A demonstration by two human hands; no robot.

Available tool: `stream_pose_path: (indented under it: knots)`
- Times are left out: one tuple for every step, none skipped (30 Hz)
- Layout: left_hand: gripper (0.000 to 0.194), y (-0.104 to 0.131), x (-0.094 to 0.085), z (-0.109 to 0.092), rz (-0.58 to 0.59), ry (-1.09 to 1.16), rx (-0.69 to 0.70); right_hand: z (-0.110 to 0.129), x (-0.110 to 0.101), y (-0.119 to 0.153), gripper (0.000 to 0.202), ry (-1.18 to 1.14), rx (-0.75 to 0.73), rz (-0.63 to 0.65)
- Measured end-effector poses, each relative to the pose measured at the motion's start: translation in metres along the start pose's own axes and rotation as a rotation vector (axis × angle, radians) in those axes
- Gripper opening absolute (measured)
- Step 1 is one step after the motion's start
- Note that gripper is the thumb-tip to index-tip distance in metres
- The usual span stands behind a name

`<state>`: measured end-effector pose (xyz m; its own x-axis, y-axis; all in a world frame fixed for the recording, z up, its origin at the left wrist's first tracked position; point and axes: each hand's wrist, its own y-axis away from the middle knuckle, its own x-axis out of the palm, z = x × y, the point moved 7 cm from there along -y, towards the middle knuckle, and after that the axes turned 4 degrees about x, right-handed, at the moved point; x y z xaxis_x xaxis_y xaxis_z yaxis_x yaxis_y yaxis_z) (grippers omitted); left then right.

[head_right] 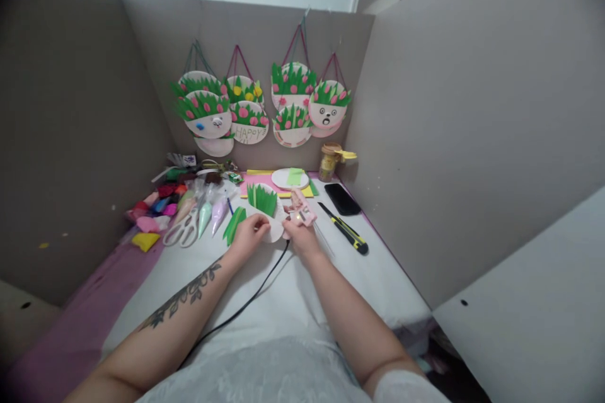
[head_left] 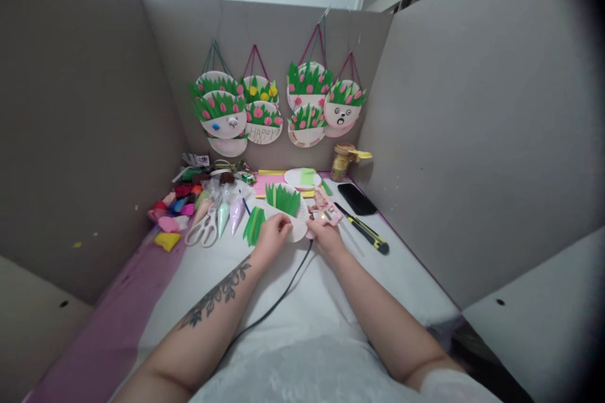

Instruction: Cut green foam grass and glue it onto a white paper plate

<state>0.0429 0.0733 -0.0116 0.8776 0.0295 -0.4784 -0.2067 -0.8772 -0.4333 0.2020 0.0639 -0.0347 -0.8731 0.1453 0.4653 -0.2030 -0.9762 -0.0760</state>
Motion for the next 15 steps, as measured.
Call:
stream_pose_path:
  knots:
    - [0.005,0.0,0.001,0.001,-0.001,0.015,-0.015,0.0,0.001,-0.001,0.049,-0.046,0.016,0.02]
    - [0.004,0.0,0.001,0.002,-0.002,0.031,-0.029,-0.001,0.002,-0.002,0.051,-0.084,0.038,0.035]
    - [0.004,0.0,0.002,0.003,-0.003,0.049,-0.043,-0.002,0.003,-0.003,0.052,-0.111,0.062,0.043]
    - [0.004,0.0,0.002,0.003,-0.005,0.068,-0.054,-0.003,0.003,-0.003,0.053,-0.125,0.085,0.046]
    - [0.005,0.0,0.002,0.004,-0.011,0.087,-0.064,-0.004,0.004,-0.003,0.053,-0.131,0.103,0.046]
    - [0.007,-0.001,0.002,0.006,-0.017,0.103,-0.072,-0.005,0.005,-0.002,0.052,-0.136,0.117,0.052]
    - [0.009,-0.002,0.003,0.007,-0.022,0.118,-0.08,-0.006,0.006,-0.001,0.051,-0.142,0.126,0.062]
    - [0.011,-0.003,0.003,0.009,-0.028,0.132,-0.087,-0.007,0.008,-0.001,0.05,-0.149,0.128,0.077]
    - [0.012,-0.004,0.003,0.011,-0.034,0.146,-0.097,-0.008,0.01,0.0,0.049,-0.156,0.129,0.096]
    - [0.013,-0.006,0.003,0.013,-0.037,0.158,-0.106,-0.008,0.012,0.001,0.047,-0.162,0.131,0.118]
    - [0.012,-0.007,0.004,0.014,-0.037,0.169,-0.114,-0.009,0.013,0.002,0.046,-0.164,0.134,0.139]
    - [0.012,-0.009,0.004,0.015,-0.039,0.176,-0.121,-0.01,0.014,0.003,0.046,-0.165,0.136,0.153]
    - [0.011,-0.01,0.004,0.016,-0.04,0.181,-0.126,-0.01,0.015,0.004,0.045,-0.163,0.136,0.16]
    - [0.01,-0.012,0.004,0.017,-0.038,0.185,-0.132,-0.01,0.015,0.004,0.045,-0.159,0.136,0.164]
    - [0.01,-0.013,0.005,0.017,-0.034,0.187,-0.134,-0.011,0.014,0.004,0.045,-0.153,0.136,0.166]
